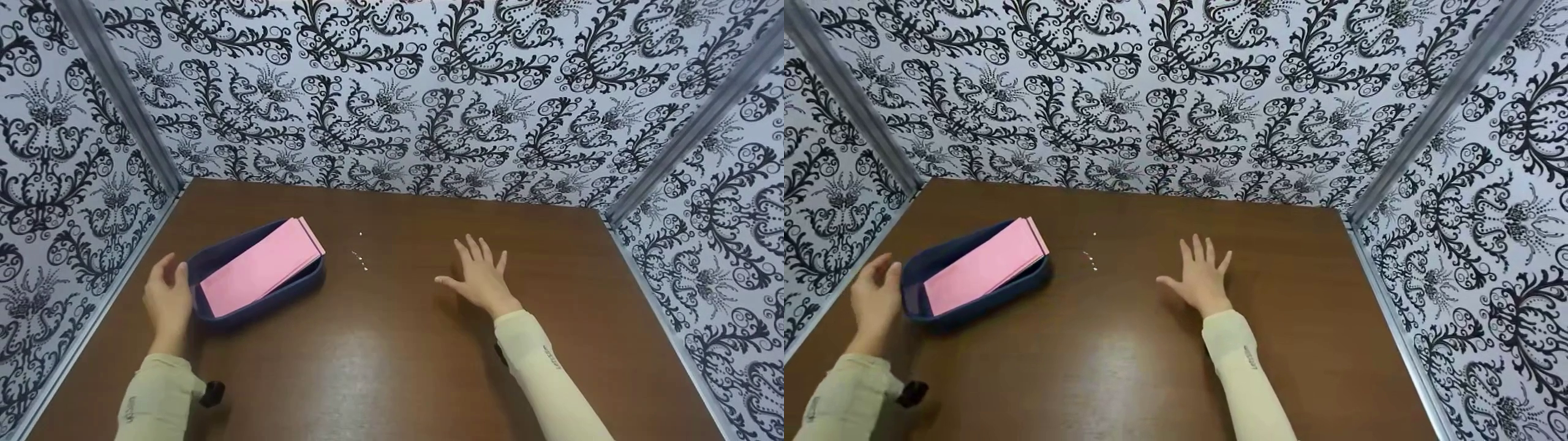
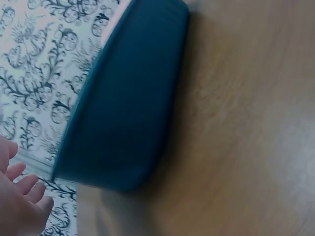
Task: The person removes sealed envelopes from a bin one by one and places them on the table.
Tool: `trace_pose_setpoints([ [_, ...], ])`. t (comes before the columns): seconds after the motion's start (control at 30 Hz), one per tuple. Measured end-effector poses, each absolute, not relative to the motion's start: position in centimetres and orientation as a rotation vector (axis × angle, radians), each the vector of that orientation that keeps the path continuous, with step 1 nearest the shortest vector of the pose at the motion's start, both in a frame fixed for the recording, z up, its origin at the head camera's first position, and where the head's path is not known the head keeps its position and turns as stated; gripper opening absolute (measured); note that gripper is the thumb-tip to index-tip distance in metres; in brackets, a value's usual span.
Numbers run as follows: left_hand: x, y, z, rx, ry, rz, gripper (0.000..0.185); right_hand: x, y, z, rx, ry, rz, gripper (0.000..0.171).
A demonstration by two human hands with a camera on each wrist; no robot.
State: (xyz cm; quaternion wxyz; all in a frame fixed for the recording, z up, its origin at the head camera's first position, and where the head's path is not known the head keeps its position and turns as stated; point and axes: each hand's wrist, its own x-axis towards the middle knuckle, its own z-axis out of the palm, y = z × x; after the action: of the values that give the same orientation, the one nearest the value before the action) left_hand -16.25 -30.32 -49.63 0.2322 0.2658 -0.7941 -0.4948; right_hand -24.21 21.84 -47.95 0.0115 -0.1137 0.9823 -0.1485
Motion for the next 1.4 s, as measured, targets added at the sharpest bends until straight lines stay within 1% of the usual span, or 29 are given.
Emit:
trace_pose_setpoints([
  [0.23, -16.3, -30.1, -51.2, 0.739, -2.198, -1.390, 0.046, -24.2, 21.3, -47.8, -0.378, 3.056, -0.491, 0.101],
  [0.4, -16.3, -29.7, -51.6, 0.720, -2.203, -1.445, 0.049, -24.3, 20.7, -47.7, -0.438, 3.069, -0.547, 0.096],
  [0.57, -16.3, -29.5, -52.1, 0.759, -2.229, -1.424, 0.050, -24.4, 19.7, -47.8, -0.491, 3.070, -0.585, 0.092],
  [0.93, -16.4, -29.0, -52.1, 0.795, -2.274, -1.375, 0.050, -24.4, 17.4, -48.1, -0.556, 3.042, -0.613, 0.084],
  [1.4, -16.6, -29.1, -52.5, 0.812, -2.305, -1.333, 0.050, -24.1, 13.6, -48.5, -0.723, 2.974, -0.769, 0.076],
])
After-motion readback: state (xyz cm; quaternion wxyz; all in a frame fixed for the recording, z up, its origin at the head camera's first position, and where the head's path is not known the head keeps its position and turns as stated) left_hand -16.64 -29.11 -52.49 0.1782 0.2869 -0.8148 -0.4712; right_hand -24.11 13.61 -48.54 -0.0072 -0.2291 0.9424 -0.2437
